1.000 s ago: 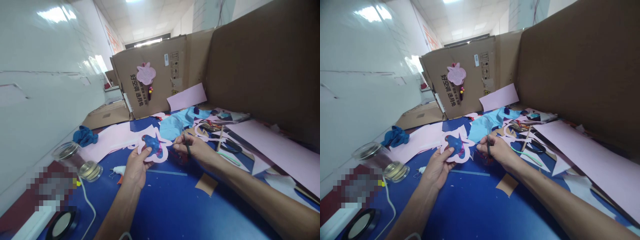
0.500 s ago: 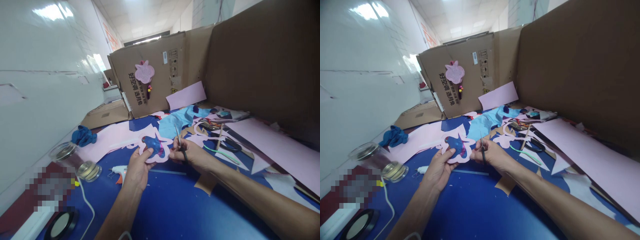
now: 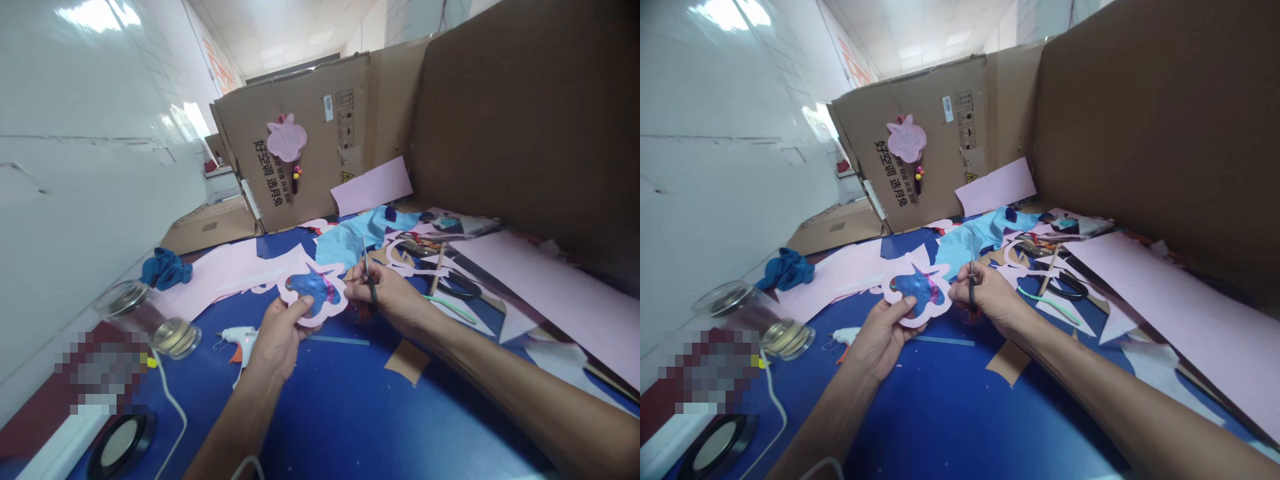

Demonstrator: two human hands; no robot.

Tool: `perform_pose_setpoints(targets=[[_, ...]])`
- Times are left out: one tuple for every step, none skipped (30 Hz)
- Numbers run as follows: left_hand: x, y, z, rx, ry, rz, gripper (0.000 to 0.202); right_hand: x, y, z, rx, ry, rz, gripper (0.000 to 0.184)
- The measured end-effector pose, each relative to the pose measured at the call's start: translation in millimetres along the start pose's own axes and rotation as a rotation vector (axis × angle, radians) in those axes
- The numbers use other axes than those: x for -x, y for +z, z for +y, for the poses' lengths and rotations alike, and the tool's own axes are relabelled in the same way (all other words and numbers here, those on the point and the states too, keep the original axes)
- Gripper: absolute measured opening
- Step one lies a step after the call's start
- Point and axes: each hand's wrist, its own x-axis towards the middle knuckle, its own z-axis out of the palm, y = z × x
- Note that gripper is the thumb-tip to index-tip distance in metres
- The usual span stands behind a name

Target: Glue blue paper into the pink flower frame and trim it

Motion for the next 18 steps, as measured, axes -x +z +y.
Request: perform_pose_setpoints(targets=[[0, -0.8, -1, -0.012, -0.001, -0.005, 0.04, -1, -1, -1, -0.009, -0.015, 0.008, 0.052], [0, -1.7, -1, -0.028, -0.008, -0.009, 0.037, -2, -2, -2, -0.013, -0.029, 0.017, 0.051], [-1, -2.6, -2, -0.052, -0.021, -0.014, 0.036, -2, -3, -2, -0.012, -0.041, 0.026, 0.051], [-1, -3.4, -2, -0.08, -0.036, -0.022, 0.035, -3, -4, -3, -0.006, -0.055, 0.035, 0.051], [-1, -4.0, -3, -0.108, -0.052, -0.03, 0.035, -4, -5, -3, 0.009, -0.069, 0.044, 0.049], [-1, -4.5, -3, -0.131, -0.063, -0.035, 0.035, -4, -5, -4, 0.033, -0.081, 0.055, 0.048], [-1, -4.8, -2, -0.143, -0.065, -0.035, 0.035, -4, -6, -4, 0.063, -0.089, 0.062, 0.046], [-1, -5.0, -1, -0.141, -0.056, -0.029, 0.036, -3, -7, -5, 0.101, -0.09, 0.059, 0.044], [-1, -5.1, -1, -0.125, -0.039, -0.017, 0.036, -3, -7, -5, 0.147, -0.089, 0.053, 0.044], [-1, -5.2, 1, -0.1, -0.018, -0.002, 0.037, -2, -8, -5, 0.197, -0.089, 0.041, 0.045], [-2, -5.4, 2, -0.072, 0.005, 0.013, 0.037, -1, -8, -5, 0.248, -0.091, 0.028, 0.047], [-3, -5.7, 3, -0.045, 0.027, 0.027, 0.038, 0, -9, -5, 0.297, -0.095, 0.013, 0.048], [-3, -6.3, 5, -0.02, 0.047, 0.04, 0.038, 1, -9, -3, 0.344, -0.098, -0.003, 0.049], [-4, -7.1, 6, 0.001, 0.065, 0.053, 0.039, 1, -10, -2, 0.39, -0.098, -0.02, 0.049], [-5, -8.0, 7, 0.019, 0.079, 0.065, 0.04, 2, -11, 1, 0.435, -0.1, -0.037, 0.048], [-6, -9.0, 8, 0.035, 0.091, 0.074, 0.041, 2, -12, 3, 0.486, -0.102, -0.056, 0.047], [-7, -10.0, 9, 0.051, 0.1, 0.083, 0.041, 3, -13, 6, 0.543, -0.11, -0.065, 0.045], [-7, -11.0, 9, 0.066, 0.107, 0.091, 0.042, 4, -14, 8, 0.602, -0.128, -0.065, 0.044]])
